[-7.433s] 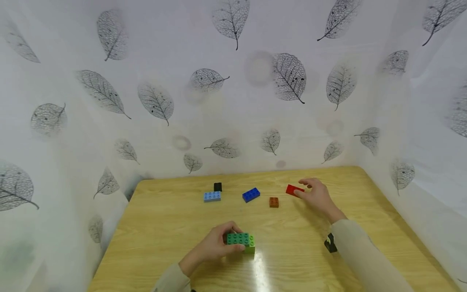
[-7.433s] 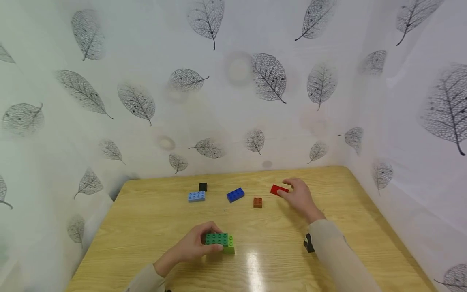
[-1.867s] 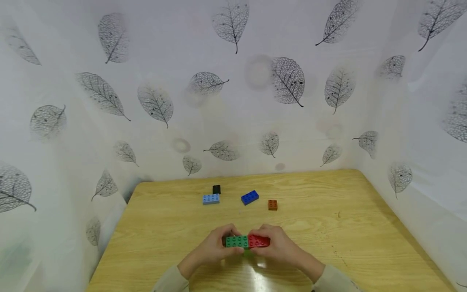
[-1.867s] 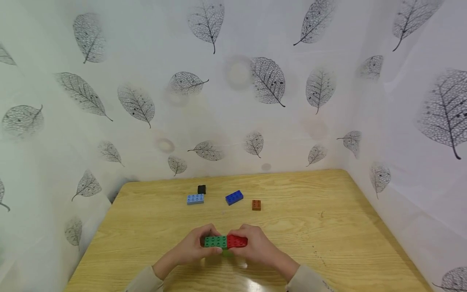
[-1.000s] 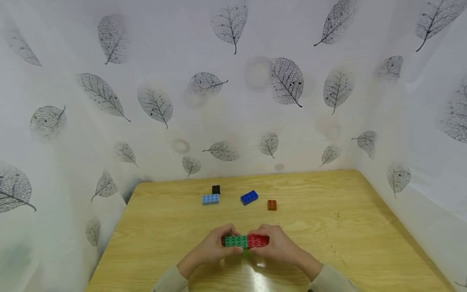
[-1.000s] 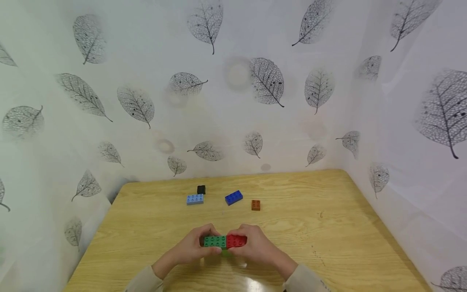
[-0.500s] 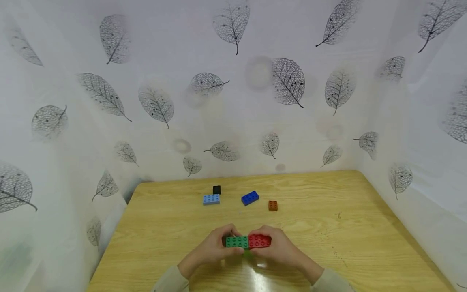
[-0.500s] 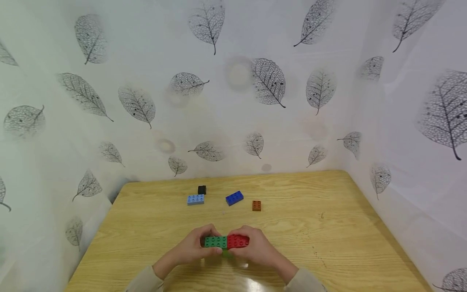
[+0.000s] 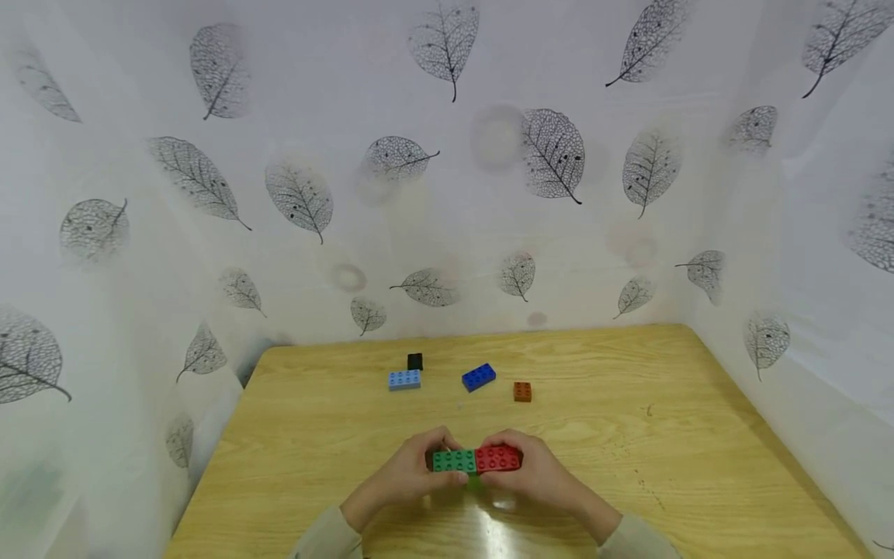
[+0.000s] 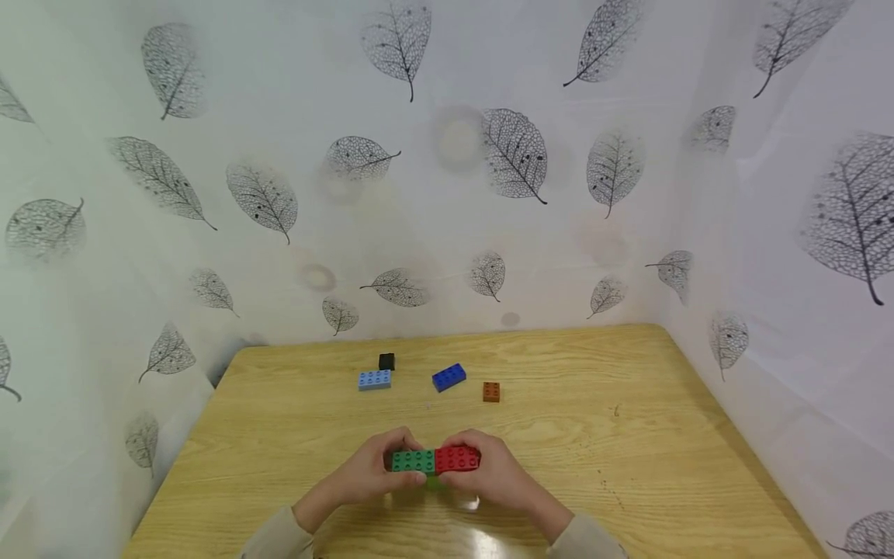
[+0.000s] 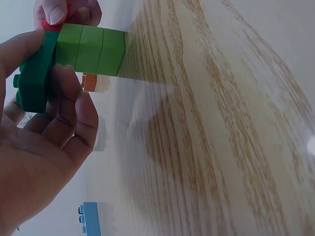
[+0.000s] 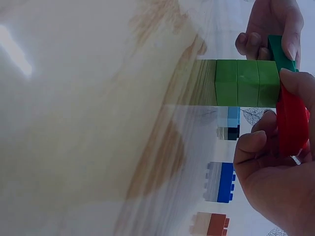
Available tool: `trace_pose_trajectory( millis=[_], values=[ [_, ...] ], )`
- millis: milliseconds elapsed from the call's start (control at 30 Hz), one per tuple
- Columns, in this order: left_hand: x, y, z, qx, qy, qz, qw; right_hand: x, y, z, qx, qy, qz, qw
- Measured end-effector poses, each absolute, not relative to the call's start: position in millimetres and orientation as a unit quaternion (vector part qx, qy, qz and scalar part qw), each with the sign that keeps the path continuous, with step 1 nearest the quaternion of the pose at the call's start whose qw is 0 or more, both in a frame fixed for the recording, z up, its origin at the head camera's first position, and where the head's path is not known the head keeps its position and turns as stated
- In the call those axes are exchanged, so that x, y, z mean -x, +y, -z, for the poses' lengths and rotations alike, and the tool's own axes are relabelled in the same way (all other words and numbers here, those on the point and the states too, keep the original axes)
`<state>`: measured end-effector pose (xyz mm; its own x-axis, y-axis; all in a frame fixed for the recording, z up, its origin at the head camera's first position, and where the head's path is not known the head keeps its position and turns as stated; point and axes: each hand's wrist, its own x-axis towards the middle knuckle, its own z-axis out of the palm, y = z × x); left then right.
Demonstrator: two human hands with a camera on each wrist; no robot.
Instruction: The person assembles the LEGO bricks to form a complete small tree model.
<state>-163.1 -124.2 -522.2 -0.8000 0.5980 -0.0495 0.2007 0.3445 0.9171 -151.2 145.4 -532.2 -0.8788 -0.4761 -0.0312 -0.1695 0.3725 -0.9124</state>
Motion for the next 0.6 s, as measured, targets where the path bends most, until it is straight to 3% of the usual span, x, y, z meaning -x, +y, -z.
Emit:
trace_pose_trajectory(
  millis=[467,600],
  values=[
    [169.9,-132.0,521.5,-0.270,0.790,-0.520,0.180,152.1,144.9,530.8,0.194,0.811,0.529,0.159],
    [178.9,-140.3,517.7,-0.261,0.799,-0.521,0.150,152.3,144.9,531.5,0.190,0.810,0.531,0.162]
  ],
)
